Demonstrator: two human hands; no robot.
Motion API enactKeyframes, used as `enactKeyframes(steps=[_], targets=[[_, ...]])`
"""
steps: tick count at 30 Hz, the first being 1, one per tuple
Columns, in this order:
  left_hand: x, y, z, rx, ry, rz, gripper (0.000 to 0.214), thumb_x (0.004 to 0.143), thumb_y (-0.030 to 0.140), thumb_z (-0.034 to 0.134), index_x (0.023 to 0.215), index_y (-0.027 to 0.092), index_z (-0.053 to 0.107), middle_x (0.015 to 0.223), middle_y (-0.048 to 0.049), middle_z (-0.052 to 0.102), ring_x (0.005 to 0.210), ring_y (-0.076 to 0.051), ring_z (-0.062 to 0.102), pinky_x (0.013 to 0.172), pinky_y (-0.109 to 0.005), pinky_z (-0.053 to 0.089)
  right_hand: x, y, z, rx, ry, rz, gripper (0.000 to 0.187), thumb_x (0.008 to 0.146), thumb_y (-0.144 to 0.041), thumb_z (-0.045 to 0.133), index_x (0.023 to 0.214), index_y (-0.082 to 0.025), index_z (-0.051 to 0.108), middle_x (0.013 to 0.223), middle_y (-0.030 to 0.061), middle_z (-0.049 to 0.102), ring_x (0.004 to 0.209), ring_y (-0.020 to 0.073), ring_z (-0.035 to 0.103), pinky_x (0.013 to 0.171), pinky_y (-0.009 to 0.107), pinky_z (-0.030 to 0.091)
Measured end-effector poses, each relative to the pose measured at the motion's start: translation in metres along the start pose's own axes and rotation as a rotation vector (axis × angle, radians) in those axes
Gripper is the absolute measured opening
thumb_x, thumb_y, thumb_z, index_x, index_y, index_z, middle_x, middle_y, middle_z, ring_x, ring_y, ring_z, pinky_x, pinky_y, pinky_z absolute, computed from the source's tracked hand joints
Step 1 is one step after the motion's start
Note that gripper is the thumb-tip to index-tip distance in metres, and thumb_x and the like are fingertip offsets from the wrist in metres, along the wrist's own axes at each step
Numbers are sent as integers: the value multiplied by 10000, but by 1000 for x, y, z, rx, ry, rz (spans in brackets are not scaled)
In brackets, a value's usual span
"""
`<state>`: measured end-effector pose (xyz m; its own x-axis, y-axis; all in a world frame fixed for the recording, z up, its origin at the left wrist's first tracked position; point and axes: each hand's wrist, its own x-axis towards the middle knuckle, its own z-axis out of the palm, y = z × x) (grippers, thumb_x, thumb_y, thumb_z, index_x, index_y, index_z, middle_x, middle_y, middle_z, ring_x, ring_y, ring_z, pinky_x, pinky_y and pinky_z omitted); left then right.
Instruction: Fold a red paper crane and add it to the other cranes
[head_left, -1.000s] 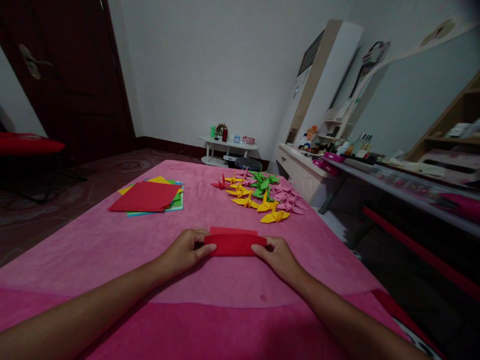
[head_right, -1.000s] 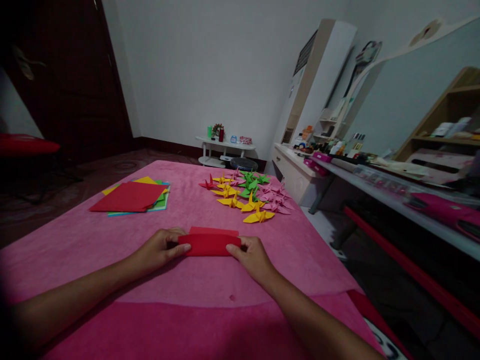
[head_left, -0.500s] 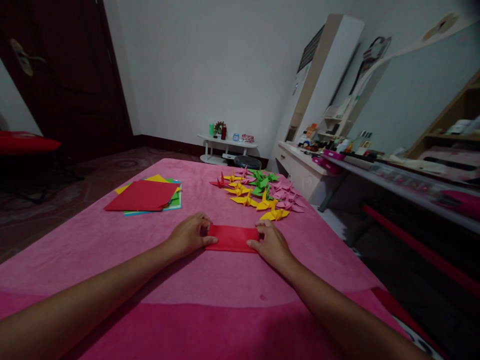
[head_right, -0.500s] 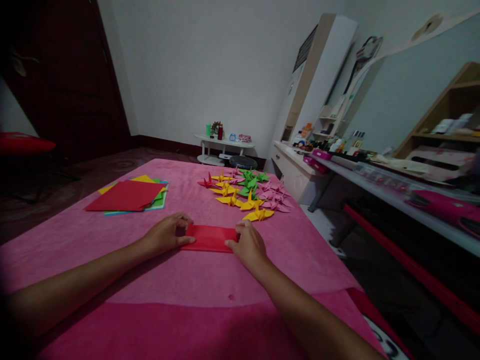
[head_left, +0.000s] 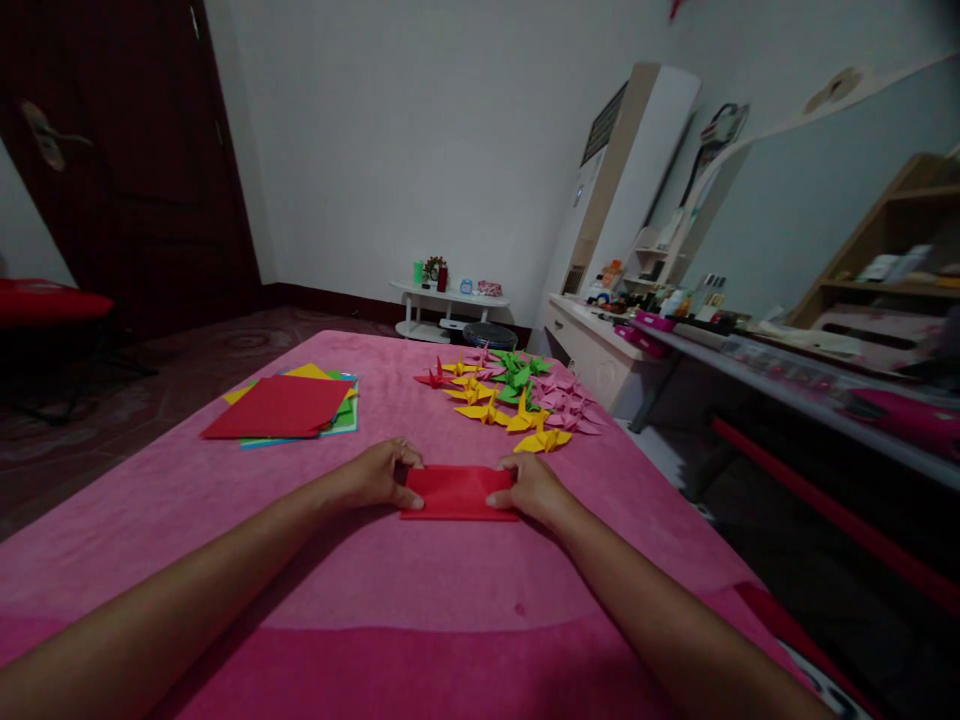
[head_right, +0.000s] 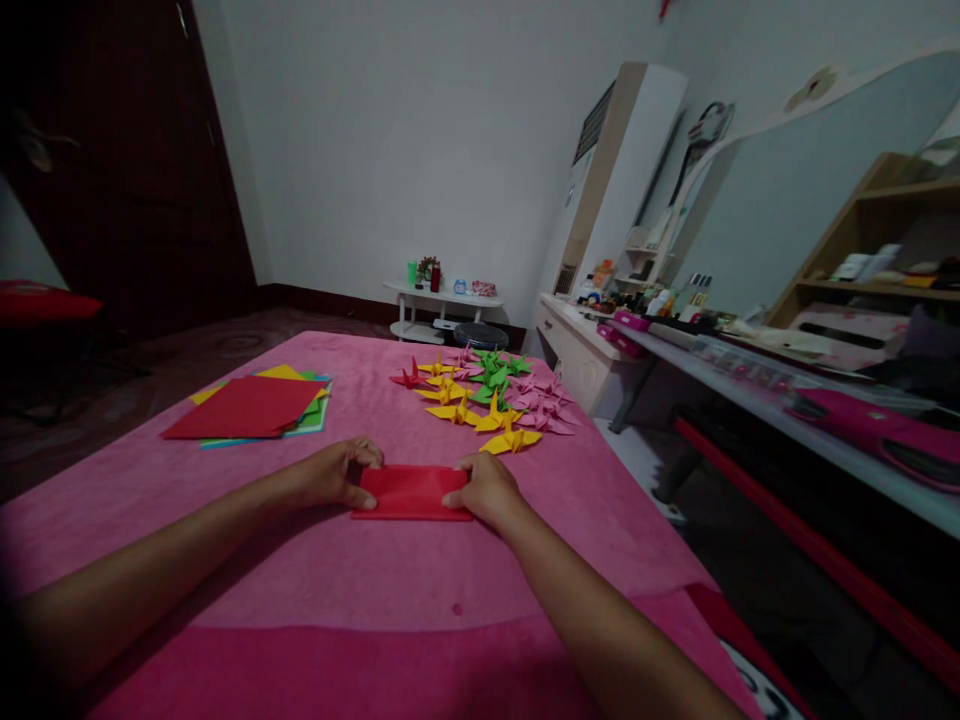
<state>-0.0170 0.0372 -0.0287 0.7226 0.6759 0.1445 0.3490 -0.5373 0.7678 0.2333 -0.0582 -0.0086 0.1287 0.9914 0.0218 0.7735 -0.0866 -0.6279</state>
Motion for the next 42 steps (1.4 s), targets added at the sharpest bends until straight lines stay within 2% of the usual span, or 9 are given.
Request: enactKeyframes(steps=[3, 11, 14, 18, 24, 27, 30, 37, 42], targets=[[-4, 2, 0, -17, -32, 53, 371, 497, 385, 794, 752, 159, 649, 958, -38, 561, 845, -165, 527, 742, -248, 415, 5, -2, -5, 60, -20, -58, 212, 413, -182, 759, 516, -170, 575, 524, -64, 471, 549, 100, 427, 505, 215, 240], [-11, 9, 0, -118, -50, 61, 335, 490, 355, 803, 716, 153, 660, 954, -38, 560, 812, -155, 534, 670, -223, 412, 4, -3, -15, 251, -337, -22, 146, 466, -184, 714, 523, -143, 587, 464, -74, 447, 471, 81, 371, 463, 216, 228], [-6, 9, -1, -208, 28, -25, 297, 525, 364, 775, 662, 137, 641, 722, -8, 575, 645, -127, 517, 566, -213, 383, 8, -9, -13, 441, -227, -19, 160, 470, -193, 711, 542, -139, 579, 483, -65, 478, 473, 83, 393, 467, 213, 261], [-2, 10, -9, -303, 342, -188, 322, 624, 427, 690, 555, 132, 577, 480, 36, 484, 447, -79, 390, 449, -199, 283, 28, -22, -2, 553, 0, -93, 161, 526, -229, 695, 625, -131, 616, 550, -32, 545, 507, 105, 452, 492, 223, 316], [-6, 7, -13, -260, 639, -69, 250, 675, 333, 658, 531, 137, 603, 499, 11, 531, 481, -96, 452, 472, -207, 328, 42, -29, 31, 530, 417, -277, 162, 633, -254, 637, 755, -151, 667, 804, 43, 625, 748, 184, 561, 649, 284, 446], [-6, 6, -10, -243, 714, 20, 142, 652, 276, 677, 612, 141, 661, 619, -17, 608, 576, -123, 529, 537, -219, 395, 36, -27, 36, 494, 440, -345, 130, 619, -225, 659, 738, -176, 674, 840, 40, 620, 835, 192, 566, 774, 312, 444], [-6, 5, -8, -209, 672, 38, 125, 644, 262, 684, 660, 139, 688, 689, -35, 636, 635, -138, 553, 573, -228, 418, 31, -22, 32, 469, 296, -343, 224, 563, -207, 708, 786, -184, 694, 931, 43, 631, 904, 206, 565, 837, 335, 427], [-8, 5, -6, -194, 353, 30, 266, 604, 299, 732, 822, 149, 716, 823, -36, 661, 706, -148, 573, 629, -235, 445, 26, -11, 27, 473, 61, -230, 155, 543, -203, 718, 675, -139, 670, 739, 22, 632, 661, 157, 543, 624, 272, 434], [-7, 2, -3, -283, 304, -131, 254, 621, 365, 700, 614, 112, 681, 546, -3, 603, 482, -109, 488, 468, -208, 346, 27, -9, 31, 629, 17, -229, 201, 599, -272, 703, 745, -135, 685, 761, 35, 665, 692, 179, 574, 650, 296, 459]])
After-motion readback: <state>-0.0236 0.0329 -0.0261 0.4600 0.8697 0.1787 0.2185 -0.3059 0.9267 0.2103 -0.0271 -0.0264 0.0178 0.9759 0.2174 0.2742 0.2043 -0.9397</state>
